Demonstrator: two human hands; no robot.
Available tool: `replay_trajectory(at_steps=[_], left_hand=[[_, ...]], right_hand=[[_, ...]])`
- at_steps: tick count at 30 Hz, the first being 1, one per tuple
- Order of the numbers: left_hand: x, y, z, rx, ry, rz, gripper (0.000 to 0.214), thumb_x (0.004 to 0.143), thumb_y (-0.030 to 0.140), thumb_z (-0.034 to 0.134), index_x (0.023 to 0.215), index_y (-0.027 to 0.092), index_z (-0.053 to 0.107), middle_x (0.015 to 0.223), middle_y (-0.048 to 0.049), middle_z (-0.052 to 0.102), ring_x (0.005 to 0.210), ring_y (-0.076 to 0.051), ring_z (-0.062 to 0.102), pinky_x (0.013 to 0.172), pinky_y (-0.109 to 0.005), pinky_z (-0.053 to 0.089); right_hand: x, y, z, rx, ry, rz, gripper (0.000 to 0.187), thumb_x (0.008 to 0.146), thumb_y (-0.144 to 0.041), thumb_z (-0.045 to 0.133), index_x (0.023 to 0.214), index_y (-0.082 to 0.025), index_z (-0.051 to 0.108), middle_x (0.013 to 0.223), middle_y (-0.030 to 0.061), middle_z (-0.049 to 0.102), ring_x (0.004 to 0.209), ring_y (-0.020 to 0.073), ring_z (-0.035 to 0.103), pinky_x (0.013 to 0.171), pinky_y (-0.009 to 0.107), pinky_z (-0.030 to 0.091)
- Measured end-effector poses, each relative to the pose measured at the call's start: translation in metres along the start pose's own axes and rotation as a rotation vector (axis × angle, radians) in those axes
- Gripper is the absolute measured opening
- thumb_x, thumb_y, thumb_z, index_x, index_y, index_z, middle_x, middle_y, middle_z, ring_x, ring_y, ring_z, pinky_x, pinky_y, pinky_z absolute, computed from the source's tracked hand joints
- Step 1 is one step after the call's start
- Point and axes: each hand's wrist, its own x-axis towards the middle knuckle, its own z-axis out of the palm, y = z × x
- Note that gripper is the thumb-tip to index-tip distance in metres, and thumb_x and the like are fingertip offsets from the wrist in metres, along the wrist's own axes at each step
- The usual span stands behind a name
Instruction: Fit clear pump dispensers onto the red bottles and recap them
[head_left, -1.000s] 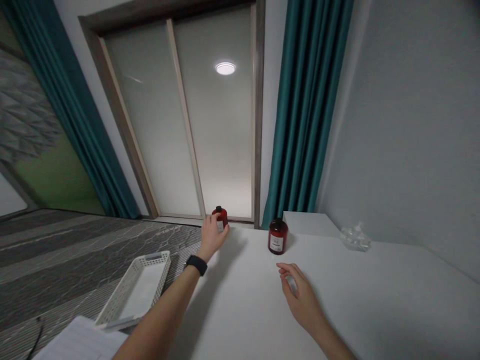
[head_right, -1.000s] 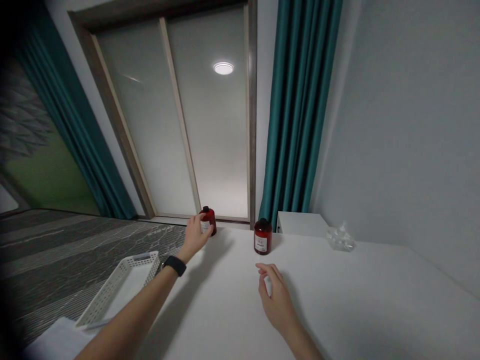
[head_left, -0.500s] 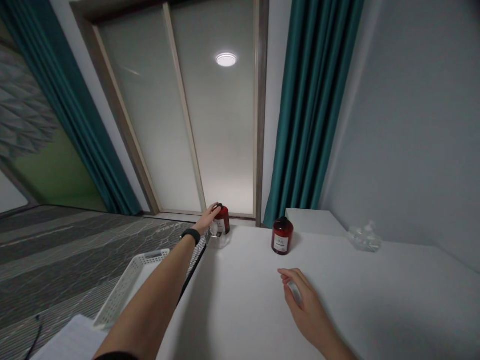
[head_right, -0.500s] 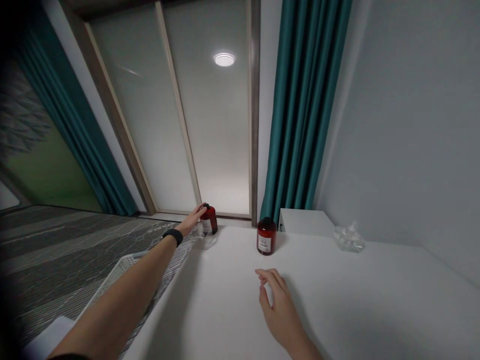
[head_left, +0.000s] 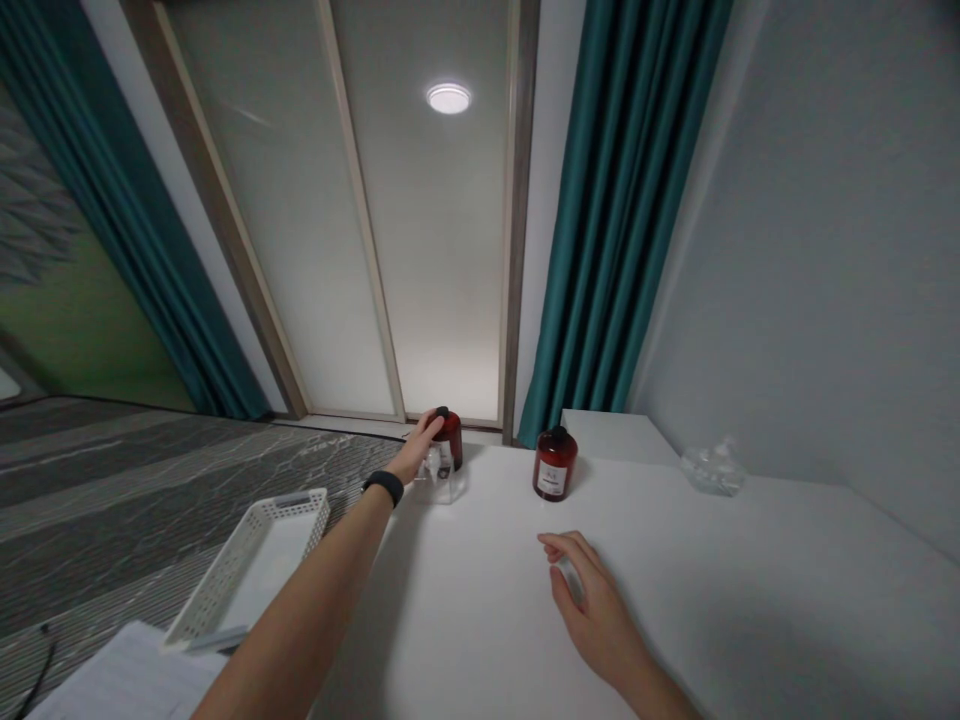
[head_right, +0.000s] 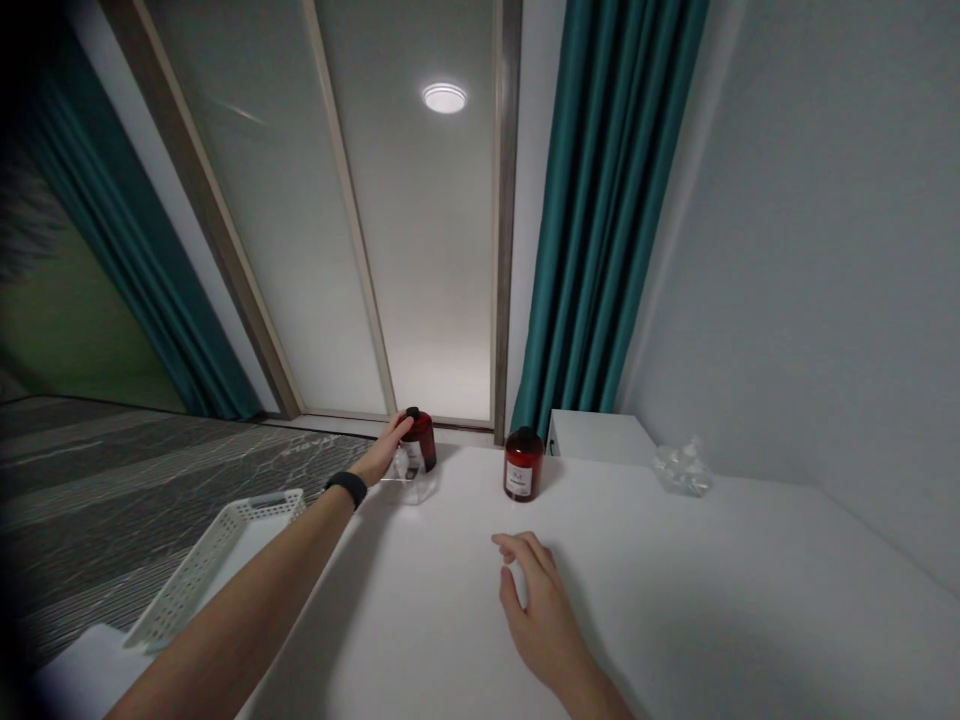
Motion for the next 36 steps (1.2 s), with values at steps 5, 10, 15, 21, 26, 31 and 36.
replay_trajectory(at_steps=[5,10,15,21,26,31,36], left_hand=[[-0.029,0.008,0.026,0.026,-0.008,0.041,0.050,0.090,0.053,0.053,0.127,0.020,0.054,0.128,-0.0083,0.065,0.121,-0.024,0.058,0.107,-0.037,0.043],[-0.063,0.022,0.052,0.051,-0.027,0.041,0.046,0.093,0.047,0.049,0.129,0.019,0.053,0.130,-0.0098,0.063,0.122,-0.024,0.057,0.107,-0.039,0.043],[-0.093,0.028,0.081,0.047,-0.010,0.073,0.040,0.094,0.045,0.048,0.126,0.021,0.053,0.128,-0.0081,0.062,0.122,-0.023,0.057,0.107,-0.037,0.043],[-0.116,0.029,0.109,0.025,-0.017,0.077,0.042,0.095,0.048,0.045,0.126,0.020,0.051,0.126,-0.0098,0.062,0.112,-0.024,0.062,0.093,-0.037,0.053],[-0.130,0.034,0.112,0.040,-0.089,0.133,0.038,0.096,0.044,0.046,0.124,0.021,0.053,0.129,-0.0085,0.062,0.122,-0.024,0.057,0.108,-0.038,0.043],[-0.141,0.035,0.112,0.116,-0.056,0.178,0.039,0.098,0.046,0.043,0.127,0.021,0.051,0.131,-0.0092,0.060,0.126,-0.024,0.054,0.110,-0.038,0.041],[-0.143,0.033,0.114,0.115,-0.057,0.179,0.037,0.098,0.045,0.043,0.126,0.022,0.052,0.131,-0.0092,0.060,0.126,-0.023,0.055,0.110,-0.039,0.041]], right_hand=[[0.002,-0.002,-0.002,0.002,-0.005,0.000,0.032,0.090,-0.014,0.043,0.116,-0.024,0.058,0.100,0.0069,0.062,0.098,0.0234,0.060,0.090,0.040,0.050],[0.003,-0.003,-0.003,-0.017,0.003,-0.008,0.034,0.088,-0.011,0.045,0.115,-0.024,0.060,0.099,0.0060,0.063,0.097,0.0230,0.061,0.090,0.039,0.050],[0.004,-0.006,-0.003,-0.036,-0.014,-0.011,0.033,0.088,-0.014,0.049,0.118,-0.023,0.060,0.099,0.0060,0.063,0.096,0.0231,0.061,0.089,0.040,0.050],[0.004,-0.007,-0.004,-0.003,-0.066,0.032,0.041,0.086,-0.014,0.058,0.126,-0.025,0.056,0.110,0.0066,0.060,0.104,0.0231,0.058,0.097,0.040,0.049],[0.003,-0.013,-0.009,0.053,-0.157,0.038,0.054,0.082,-0.012,0.062,0.133,-0.026,0.050,0.129,0.0077,0.052,0.123,0.0235,0.050,0.109,0.042,0.040],[0.001,-0.015,-0.008,0.057,-0.228,0.032,0.054,0.078,-0.014,0.070,0.128,-0.024,0.054,0.130,0.0080,0.052,0.124,0.0248,0.049,0.111,0.042,0.039],[0.001,-0.015,-0.005,0.077,-0.232,0.052,0.056,0.075,-0.014,0.073,0.127,-0.025,0.055,0.129,0.0077,0.054,0.122,0.0260,0.051,0.109,0.044,0.041]])
